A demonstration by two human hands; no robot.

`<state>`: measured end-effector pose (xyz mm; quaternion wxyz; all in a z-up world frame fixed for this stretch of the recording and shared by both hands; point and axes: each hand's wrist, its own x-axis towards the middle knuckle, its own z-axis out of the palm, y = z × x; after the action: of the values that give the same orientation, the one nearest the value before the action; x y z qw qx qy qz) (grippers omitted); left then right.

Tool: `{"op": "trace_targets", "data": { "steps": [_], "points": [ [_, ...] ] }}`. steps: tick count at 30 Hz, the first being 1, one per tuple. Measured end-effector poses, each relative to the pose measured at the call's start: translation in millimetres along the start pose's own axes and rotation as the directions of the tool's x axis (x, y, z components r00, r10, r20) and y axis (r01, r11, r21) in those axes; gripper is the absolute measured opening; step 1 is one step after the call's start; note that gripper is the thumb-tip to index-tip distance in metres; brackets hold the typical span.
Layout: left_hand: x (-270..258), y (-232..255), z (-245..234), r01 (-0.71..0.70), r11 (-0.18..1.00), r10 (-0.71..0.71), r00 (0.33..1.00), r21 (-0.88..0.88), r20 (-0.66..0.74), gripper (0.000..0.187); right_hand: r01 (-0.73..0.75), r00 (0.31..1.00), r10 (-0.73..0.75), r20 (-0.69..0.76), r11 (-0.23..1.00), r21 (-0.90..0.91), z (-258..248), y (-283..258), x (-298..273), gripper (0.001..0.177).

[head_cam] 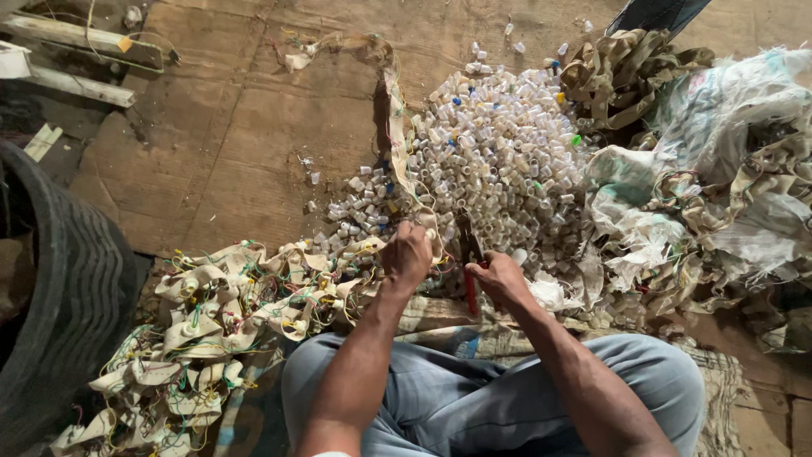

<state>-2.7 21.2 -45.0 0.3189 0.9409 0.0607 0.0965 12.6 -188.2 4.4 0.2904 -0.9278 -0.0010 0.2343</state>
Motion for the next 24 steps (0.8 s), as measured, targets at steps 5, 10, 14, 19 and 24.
{"op": "trace_targets", "data": {
  "steps": [5,10,14,19,24],
  "points": [
    [-7.5,36.6,-27.0,-0.160,0.987,0.157,0.984,-0.030,-0.078,0.024,0.477,0.785,-0.492,-0.377,0.868,-0.139,-4.9,-12.8,-14.3,0.043],
    [-16.4,65.8,-64.3,-0.471,0.859,0.390,0.856,-0.201,-0.340,0.013,0.655,0.741,-0.597,-0.308,0.744,0.132,-7.3,-33.0,-16.7,0.039],
    [-28.1,69.7,-58.0,-0.342,0.832,0.245,0.933,-0.437,-0.264,0.014,0.642,0.752,-0.577,-0.318,0.750,0.160,-0.9,-18.1,-18.8,0.027],
    [-19.4,63.2,-49.8,-0.160,0.836,0.083,0.982,-0.526,-0.167,0.024,0.545,0.814,-0.461,-0.354,0.817,0.190,8.9,-17.3,-11.4,0.020],
    [-14.9,51.3,-36.7,-0.329,0.846,0.330,0.941,-0.420,-0.074,0.037,0.388,0.922,-0.319,-0.221,0.755,0.528,2.9,-13.9,-12.4,0.024]
  ]
}}
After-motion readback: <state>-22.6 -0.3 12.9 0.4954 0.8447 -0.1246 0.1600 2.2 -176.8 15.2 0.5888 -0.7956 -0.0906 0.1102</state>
